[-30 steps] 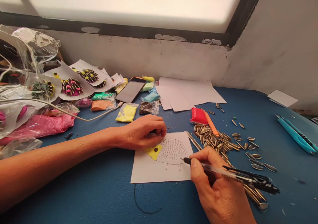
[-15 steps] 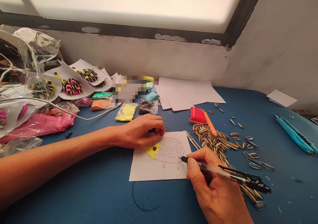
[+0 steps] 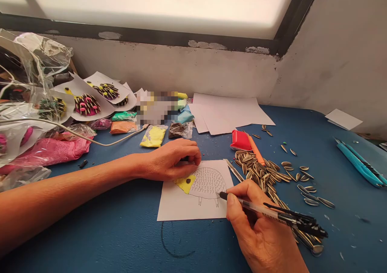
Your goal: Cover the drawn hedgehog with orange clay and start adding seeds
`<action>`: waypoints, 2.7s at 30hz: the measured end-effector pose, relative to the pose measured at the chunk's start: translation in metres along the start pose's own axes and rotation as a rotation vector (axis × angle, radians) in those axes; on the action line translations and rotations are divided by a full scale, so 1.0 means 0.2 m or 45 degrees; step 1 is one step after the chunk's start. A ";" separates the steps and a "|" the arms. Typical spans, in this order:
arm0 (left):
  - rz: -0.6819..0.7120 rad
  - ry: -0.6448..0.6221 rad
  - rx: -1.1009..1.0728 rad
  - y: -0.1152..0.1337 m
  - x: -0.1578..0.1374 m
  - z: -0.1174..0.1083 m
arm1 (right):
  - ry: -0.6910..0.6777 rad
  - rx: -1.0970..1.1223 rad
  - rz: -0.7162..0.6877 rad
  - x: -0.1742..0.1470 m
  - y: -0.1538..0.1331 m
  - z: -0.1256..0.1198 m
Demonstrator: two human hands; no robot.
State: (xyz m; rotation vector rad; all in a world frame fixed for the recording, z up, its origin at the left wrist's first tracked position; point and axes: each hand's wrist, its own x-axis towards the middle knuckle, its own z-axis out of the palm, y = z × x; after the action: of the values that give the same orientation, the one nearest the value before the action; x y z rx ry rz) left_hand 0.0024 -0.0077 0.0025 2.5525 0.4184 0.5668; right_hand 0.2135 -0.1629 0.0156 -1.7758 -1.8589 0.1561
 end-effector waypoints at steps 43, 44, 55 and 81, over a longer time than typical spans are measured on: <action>-0.019 -0.004 0.008 0.01 0.01 0.00 | 0.025 -0.006 0.119 0.00 0.01 -0.01; -0.017 -0.002 0.006 0.01 0.01 0.00 | 0.022 -0.004 0.122 0.00 0.01 -0.01; 0.001 0.007 -0.001 0.01 0.01 0.00 | 0.104 0.063 0.287 -0.03 -0.05 0.00; 0.012 0.007 0.005 0.00 0.01 0.00 | 0.064 0.138 0.039 -0.01 0.04 -0.01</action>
State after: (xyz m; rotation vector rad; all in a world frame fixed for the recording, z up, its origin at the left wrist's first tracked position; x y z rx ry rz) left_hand 0.0043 -0.0073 0.0034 2.5587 0.4096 0.5768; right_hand 0.2210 -0.1646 0.0127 -1.7190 -1.7552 0.2177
